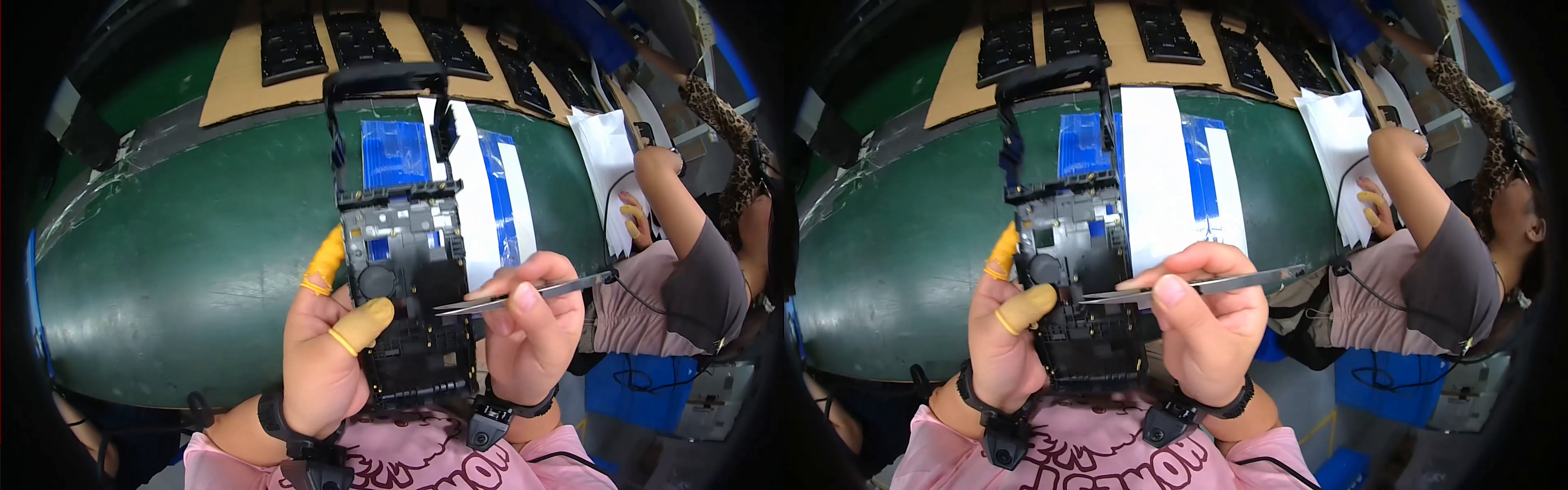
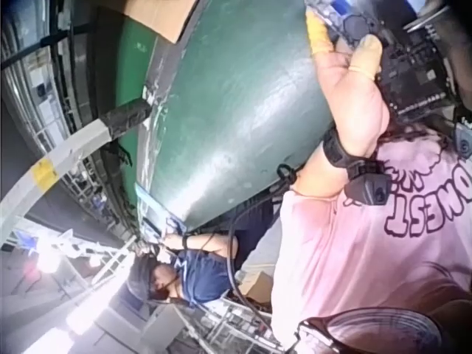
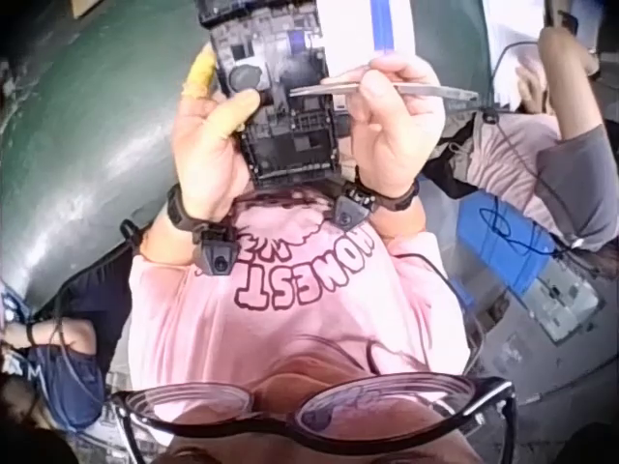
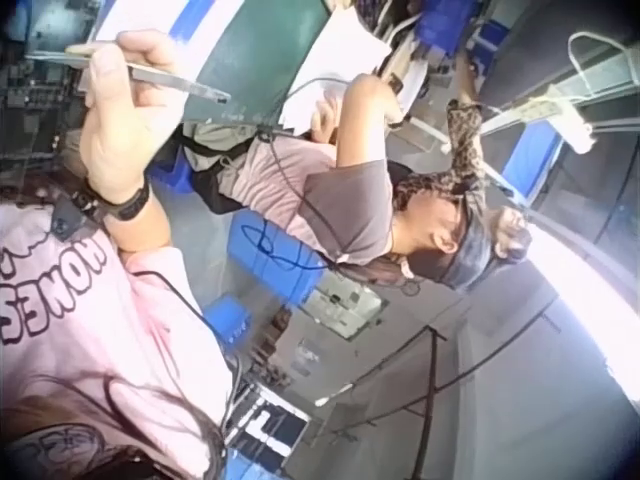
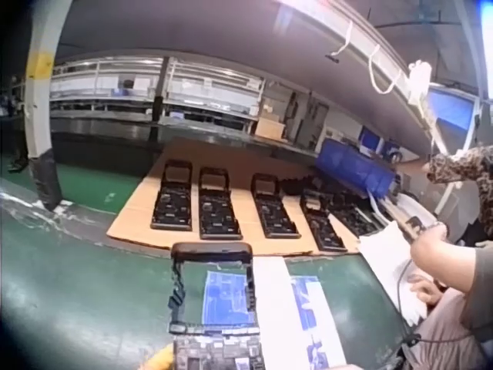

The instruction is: Inspecting and assembling small electronic components into a plastic housing using tweezers on a factory production line.

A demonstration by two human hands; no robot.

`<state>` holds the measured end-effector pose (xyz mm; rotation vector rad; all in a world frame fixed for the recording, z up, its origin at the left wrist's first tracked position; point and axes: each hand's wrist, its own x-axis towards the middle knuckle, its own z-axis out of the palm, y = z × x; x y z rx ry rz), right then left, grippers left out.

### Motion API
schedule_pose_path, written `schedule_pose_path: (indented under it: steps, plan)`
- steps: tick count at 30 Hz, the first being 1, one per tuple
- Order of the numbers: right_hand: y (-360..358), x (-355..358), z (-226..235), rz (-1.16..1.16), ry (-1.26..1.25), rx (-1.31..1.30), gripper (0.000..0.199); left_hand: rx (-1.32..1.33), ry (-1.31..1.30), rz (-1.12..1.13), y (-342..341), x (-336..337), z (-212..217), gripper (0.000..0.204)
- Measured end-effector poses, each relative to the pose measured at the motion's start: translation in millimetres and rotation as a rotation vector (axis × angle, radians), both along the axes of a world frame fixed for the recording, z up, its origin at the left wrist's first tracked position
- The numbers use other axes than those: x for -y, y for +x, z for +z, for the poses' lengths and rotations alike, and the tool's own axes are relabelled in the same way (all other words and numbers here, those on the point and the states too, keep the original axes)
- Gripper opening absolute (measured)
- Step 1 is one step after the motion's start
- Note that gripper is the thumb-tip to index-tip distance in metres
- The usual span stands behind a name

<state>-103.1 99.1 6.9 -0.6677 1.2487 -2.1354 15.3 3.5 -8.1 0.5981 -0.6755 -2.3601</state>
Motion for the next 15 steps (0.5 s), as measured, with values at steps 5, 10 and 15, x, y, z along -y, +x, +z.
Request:
schedule_pose_path:
  steps: [5,10,15]
  plan:
    - [-6,-21,7,-0.172,0.018,-0.089,0.019,0.100,-0.017,-0.108,44,15,18,0.067]
    - [-28,-80,25,0.140,-0.011,-0.390,0.013,0.321,-0.389,0.035,50,110,59,0.043]
    - [-1,-57,111,0.735,-0.774,-0.600,0.019,0.334,-0.555,0.310,45,307,35,0.016]
